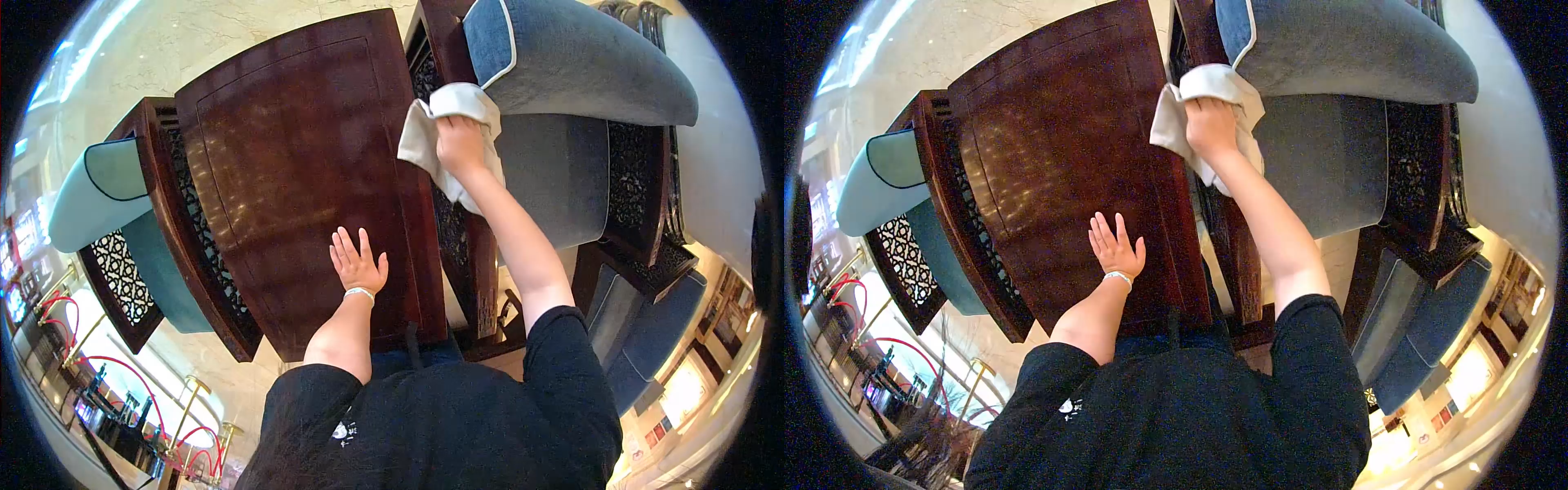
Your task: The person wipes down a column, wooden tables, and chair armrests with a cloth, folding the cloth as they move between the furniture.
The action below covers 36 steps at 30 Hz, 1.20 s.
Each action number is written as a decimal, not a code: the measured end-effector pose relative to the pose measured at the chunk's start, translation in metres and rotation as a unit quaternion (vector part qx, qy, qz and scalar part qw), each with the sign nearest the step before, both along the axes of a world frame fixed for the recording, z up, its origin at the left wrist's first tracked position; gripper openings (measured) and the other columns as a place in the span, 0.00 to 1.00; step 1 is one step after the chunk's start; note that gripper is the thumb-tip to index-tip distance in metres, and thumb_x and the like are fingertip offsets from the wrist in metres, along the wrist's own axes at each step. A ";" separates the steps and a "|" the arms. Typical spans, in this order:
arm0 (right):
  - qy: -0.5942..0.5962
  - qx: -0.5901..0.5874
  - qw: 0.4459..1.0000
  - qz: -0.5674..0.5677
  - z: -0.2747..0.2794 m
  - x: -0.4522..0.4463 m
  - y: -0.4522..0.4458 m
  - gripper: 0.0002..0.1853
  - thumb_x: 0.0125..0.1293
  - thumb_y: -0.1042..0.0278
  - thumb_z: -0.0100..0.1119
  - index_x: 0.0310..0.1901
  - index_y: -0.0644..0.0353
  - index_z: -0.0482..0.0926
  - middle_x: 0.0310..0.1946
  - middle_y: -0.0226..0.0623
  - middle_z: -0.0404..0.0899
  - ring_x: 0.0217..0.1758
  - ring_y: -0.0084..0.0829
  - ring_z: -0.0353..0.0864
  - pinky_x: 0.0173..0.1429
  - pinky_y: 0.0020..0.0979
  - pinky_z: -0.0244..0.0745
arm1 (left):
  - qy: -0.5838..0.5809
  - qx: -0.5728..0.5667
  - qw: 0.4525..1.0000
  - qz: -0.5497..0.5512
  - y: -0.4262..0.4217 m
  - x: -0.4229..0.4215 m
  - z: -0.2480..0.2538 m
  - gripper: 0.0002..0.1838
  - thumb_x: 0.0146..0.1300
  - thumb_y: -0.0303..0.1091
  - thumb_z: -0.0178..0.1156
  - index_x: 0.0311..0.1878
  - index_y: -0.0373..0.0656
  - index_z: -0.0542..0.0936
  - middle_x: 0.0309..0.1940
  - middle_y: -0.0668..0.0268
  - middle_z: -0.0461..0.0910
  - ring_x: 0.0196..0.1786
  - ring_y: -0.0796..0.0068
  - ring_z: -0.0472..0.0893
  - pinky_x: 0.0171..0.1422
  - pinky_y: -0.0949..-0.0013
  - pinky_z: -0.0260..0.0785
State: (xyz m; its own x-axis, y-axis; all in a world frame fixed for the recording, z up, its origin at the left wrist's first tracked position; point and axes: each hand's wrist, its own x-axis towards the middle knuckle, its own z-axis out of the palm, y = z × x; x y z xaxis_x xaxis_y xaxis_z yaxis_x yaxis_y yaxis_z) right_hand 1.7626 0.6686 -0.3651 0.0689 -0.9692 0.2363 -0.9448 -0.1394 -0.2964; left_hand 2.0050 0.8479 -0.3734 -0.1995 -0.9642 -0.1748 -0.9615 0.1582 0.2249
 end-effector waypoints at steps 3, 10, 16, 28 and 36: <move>0.045 -0.031 0.997 0.048 -0.001 0.002 0.008 0.13 0.50 0.70 0.47 0.38 0.60 0.74 0.39 0.42 0.73 0.38 0.45 0.74 0.41 0.43 0.70 | 0.001 0.001 1.000 0.000 -0.001 0.000 -0.001 0.34 0.54 0.49 0.50 0.62 0.44 0.58 0.64 0.42 0.45 0.66 0.43 0.47 0.65 0.46 0.43; 0.110 0.144 0.980 0.077 0.013 -0.003 -0.032 0.16 0.56 0.67 0.41 0.47 0.59 0.69 0.41 0.41 0.73 0.44 0.40 0.74 0.45 0.39 0.69 | 0.006 0.005 1.000 -0.007 -0.001 0.000 -0.001 0.35 0.54 0.48 0.49 0.63 0.41 0.55 0.64 0.41 0.44 0.66 0.42 0.45 0.65 0.45 0.41; 0.084 0.056 0.995 0.006 -0.007 -0.005 -0.084 0.23 0.56 0.69 0.39 0.55 0.63 0.62 0.51 0.49 0.66 0.51 0.46 0.69 0.51 0.42 0.67 | 0.011 0.010 1.000 -0.004 -0.001 -0.001 -0.001 0.34 0.54 0.48 0.49 0.62 0.41 0.56 0.63 0.40 0.45 0.66 0.42 0.45 0.66 0.46 0.39; 0.046 0.041 0.974 -0.219 -0.034 0.012 -0.147 0.29 0.60 0.62 0.38 0.63 0.57 0.50 0.59 0.56 0.54 0.61 0.51 0.56 0.61 0.43 0.55 | 0.012 -0.017 1.000 -0.003 -0.001 0.001 -0.003 0.35 0.51 0.49 0.52 0.61 0.43 0.59 0.63 0.42 0.47 0.66 0.43 0.48 0.65 0.46 0.43; 0.057 0.122 0.987 -0.083 -0.001 0.004 -0.049 0.21 0.57 0.68 0.39 0.53 0.58 0.68 0.43 0.47 0.74 0.41 0.48 0.74 0.45 0.42 0.71 | 0.019 -0.010 1.000 -0.007 -0.002 -0.001 0.002 0.34 0.54 0.47 0.50 0.62 0.41 0.58 0.64 0.41 0.44 0.67 0.43 0.45 0.66 0.47 0.40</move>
State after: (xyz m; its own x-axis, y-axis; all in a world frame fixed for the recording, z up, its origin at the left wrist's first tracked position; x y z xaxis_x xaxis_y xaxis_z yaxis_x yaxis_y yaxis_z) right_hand 1.7667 0.6196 -0.3665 -0.0833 -0.9965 -0.0060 -0.9777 0.0829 -0.1929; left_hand 2.0041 0.8456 -0.3714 -0.2193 -0.9645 -0.1471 -0.9499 0.1767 0.2577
